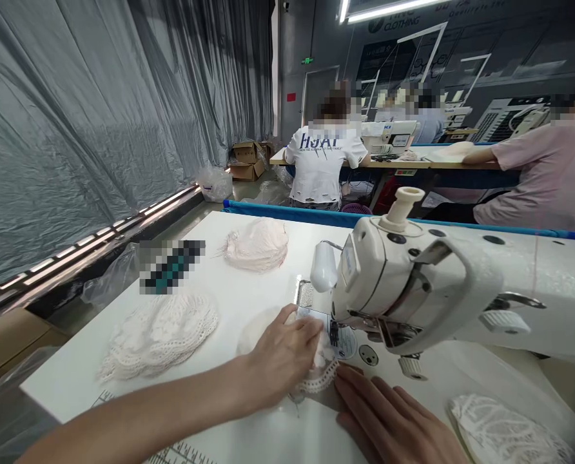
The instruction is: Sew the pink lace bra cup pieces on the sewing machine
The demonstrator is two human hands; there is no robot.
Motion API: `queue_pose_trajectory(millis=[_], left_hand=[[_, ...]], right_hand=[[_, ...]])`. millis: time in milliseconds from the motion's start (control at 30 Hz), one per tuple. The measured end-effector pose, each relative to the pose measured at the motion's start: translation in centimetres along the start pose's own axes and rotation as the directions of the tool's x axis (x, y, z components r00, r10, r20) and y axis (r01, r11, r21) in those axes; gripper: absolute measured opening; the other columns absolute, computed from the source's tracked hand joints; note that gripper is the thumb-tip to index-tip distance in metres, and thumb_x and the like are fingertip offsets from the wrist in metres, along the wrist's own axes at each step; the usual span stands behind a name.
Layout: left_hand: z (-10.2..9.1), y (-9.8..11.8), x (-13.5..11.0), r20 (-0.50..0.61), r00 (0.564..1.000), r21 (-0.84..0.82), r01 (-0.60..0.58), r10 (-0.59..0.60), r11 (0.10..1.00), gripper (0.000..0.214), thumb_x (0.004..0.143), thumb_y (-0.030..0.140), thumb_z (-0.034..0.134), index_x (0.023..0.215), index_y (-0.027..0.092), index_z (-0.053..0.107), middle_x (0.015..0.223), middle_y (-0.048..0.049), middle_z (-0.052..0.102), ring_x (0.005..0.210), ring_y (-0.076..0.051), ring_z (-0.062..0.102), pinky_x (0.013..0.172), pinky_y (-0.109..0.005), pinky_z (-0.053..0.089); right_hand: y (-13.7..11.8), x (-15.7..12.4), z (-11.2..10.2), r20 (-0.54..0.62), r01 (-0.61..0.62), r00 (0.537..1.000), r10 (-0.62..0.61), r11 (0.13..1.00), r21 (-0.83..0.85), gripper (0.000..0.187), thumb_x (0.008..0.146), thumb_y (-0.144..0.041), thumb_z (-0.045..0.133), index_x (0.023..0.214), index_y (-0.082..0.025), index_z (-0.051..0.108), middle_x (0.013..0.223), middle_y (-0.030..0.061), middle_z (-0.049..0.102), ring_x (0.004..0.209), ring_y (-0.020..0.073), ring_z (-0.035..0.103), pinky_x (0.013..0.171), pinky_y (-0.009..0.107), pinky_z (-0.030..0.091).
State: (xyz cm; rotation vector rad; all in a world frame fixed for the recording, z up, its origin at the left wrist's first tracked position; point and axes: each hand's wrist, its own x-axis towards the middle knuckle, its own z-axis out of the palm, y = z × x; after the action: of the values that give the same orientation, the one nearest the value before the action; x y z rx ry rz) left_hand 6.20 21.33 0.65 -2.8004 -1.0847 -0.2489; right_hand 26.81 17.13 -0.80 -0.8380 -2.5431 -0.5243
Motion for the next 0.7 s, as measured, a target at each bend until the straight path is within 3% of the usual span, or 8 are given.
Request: queue_pose_trajectory(millis=[133,233,500,700], left_hand=[[-0.1,-2.2,1.4,0.014,0.987,-0.112,-0.16,0.163,0.981,0.012,0.085,0.009,0.044,0.092,0.012,0.052,0.106,-0.0074,0.056,0.089,-0.014,0.057,0.106,-0.04,0.025],[0.2,-3.4,2.3,0.019,0.974,-0.151,-0.218,0.224,0.964,0.011,0.084,0.007,0.043,0.087,0.013,0.053,0.101,-0.0069,0.058,0.089,-0.015,0.058,0.107,-0.04,0.025],[0.9,-4.6,3.5,-0.001,0.965,-0.206,-0.258,0.263,0.944,0.012,0.081,0.007,0.05,0.072,0.015,0.05,0.092,-0.0019,0.06,0.08,-0.012,0.058,0.108,-0.043,0.023],[0.3,-3.8,2.9,-0.03,0.974,-0.133,-0.226,0.224,0.965,0.011,0.084,0.009,0.045,0.081,0.016,0.052,0.095,-0.0035,0.059,0.082,-0.012,0.056,0.107,-0.041,0.025]], right_hand=[[0.0,0.3,0.4,-0.006,-0.053,0.999,0.053,0.999,0.004,0.049,0.099,-0.029,0.022,0.102,-0.013,0.068,0.103,0.0082,0.071,0.082,0.0177,0.07,0.063,0.027,0.055],[0.1,0.2,0.6,0.001,-0.06,0.998,0.06,0.998,-0.006,0.049,0.099,-0.032,0.023,0.104,-0.013,0.067,0.105,0.0084,0.071,0.084,0.0178,0.069,0.063,0.026,0.055],[0.4,0.2,1.6,0.004,-0.034,0.999,0.034,0.998,-0.044,0.05,0.099,-0.037,0.023,0.107,-0.012,0.066,0.108,0.0084,0.07,0.081,0.0177,0.07,0.056,0.025,0.054],[0.5,-0.1,1.1,0.026,-0.054,0.998,0.055,0.998,-0.034,0.047,0.099,-0.035,0.025,0.109,-0.012,0.064,0.11,0.0093,0.069,0.083,0.0184,0.069,0.06,0.026,0.055]])
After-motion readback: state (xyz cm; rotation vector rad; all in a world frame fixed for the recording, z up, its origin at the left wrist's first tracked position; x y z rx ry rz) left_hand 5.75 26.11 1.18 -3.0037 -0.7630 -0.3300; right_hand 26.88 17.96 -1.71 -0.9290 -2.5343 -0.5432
